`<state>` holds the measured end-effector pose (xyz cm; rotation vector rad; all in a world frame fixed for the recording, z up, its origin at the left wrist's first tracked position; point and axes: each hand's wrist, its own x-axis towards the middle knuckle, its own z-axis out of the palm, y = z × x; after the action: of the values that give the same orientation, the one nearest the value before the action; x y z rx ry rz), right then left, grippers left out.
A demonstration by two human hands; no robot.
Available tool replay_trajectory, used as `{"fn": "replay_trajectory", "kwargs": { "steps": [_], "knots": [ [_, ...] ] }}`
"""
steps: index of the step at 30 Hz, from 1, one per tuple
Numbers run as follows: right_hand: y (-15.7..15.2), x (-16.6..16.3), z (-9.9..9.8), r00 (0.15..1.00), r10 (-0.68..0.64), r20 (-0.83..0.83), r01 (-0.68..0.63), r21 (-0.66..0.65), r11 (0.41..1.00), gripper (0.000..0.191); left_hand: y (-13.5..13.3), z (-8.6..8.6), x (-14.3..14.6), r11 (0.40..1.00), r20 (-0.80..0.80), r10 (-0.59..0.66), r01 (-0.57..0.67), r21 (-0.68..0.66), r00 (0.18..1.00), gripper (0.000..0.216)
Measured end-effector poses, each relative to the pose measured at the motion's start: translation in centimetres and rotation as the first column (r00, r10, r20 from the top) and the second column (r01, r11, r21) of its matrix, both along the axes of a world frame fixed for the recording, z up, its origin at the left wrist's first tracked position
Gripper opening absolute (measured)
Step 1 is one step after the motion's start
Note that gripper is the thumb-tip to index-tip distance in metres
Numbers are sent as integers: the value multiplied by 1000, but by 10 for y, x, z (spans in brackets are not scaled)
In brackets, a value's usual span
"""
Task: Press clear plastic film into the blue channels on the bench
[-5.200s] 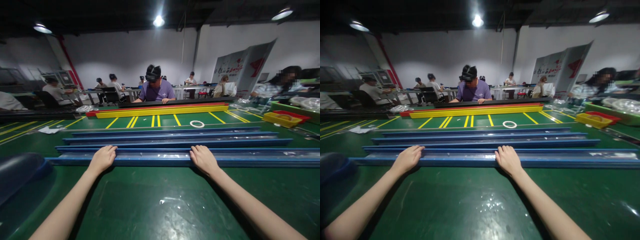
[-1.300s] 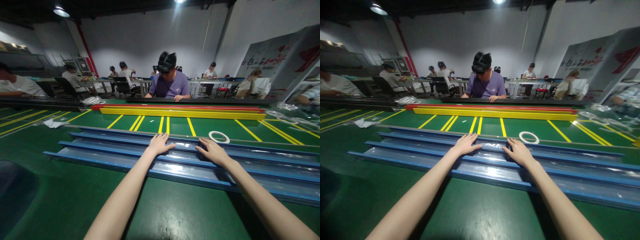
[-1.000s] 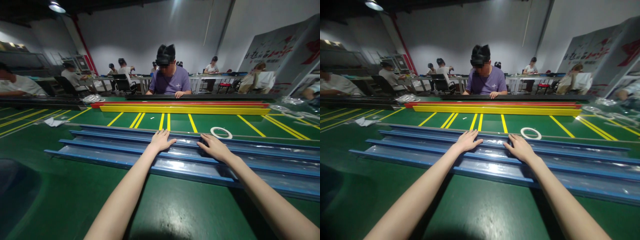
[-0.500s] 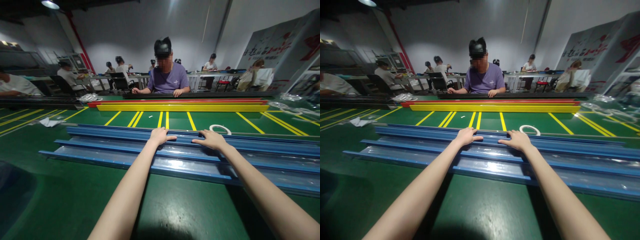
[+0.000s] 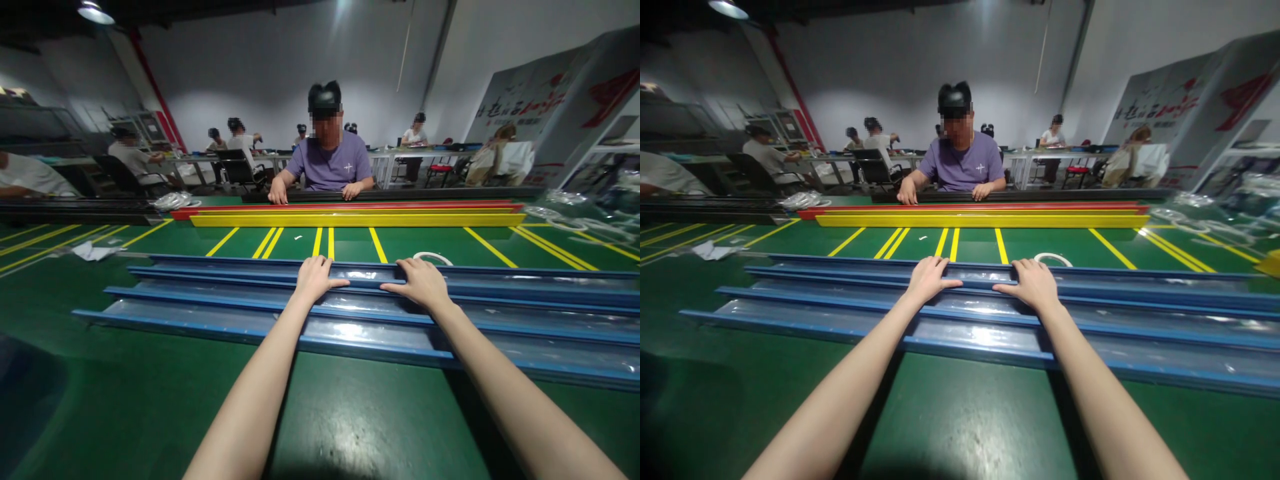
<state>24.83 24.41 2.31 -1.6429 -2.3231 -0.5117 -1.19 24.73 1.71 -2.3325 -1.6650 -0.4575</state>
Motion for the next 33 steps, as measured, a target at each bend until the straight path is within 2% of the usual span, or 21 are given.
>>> {"fn": "replay_trajectory", "kwargs": {
  "steps": [5,9,14,17,19,21,24,26,30,33],
  "knots": [
    [-6,-1,3,1000,13,-23,-10,123,992,82,-4,3,0,988,-10,-42,43,146,999,77],
    [-17,2,9,998,21,-54,-10,191,982,80,-9,9,1,972,1,-74,72,225,997,79],
    [-46,17,16,999,4,-53,11,262,965,76,-24,19,7,946,24,-157,143,292,987,77],
    [-69,31,18,999,-15,-40,26,282,959,74,-39,25,15,929,-34,-229,229,289,973,75],
    [-84,40,19,1000,-11,-17,16,326,945,73,-49,29,20,899,-109,-284,304,315,953,74],
    [-95,47,20,1000,12,17,-18,401,916,71,-59,33,25,848,-158,-314,351,396,936,73],
    [-108,53,26,996,57,72,-85,496,864,68,-74,41,33,758,-203,-329,386,526,922,70],
    [-116,56,31,992,74,101,-117,530,840,67,-84,49,37,724,-212,-335,395,565,918,68],
    [-139,61,39,988,66,141,-134,553,823,65,-110,61,46,727,-167,-351,381,571,921,68],
    [-163,69,38,986,65,154,-139,539,831,65,-134,61,54,748,-126,-369,375,548,921,68]
  ]
}}
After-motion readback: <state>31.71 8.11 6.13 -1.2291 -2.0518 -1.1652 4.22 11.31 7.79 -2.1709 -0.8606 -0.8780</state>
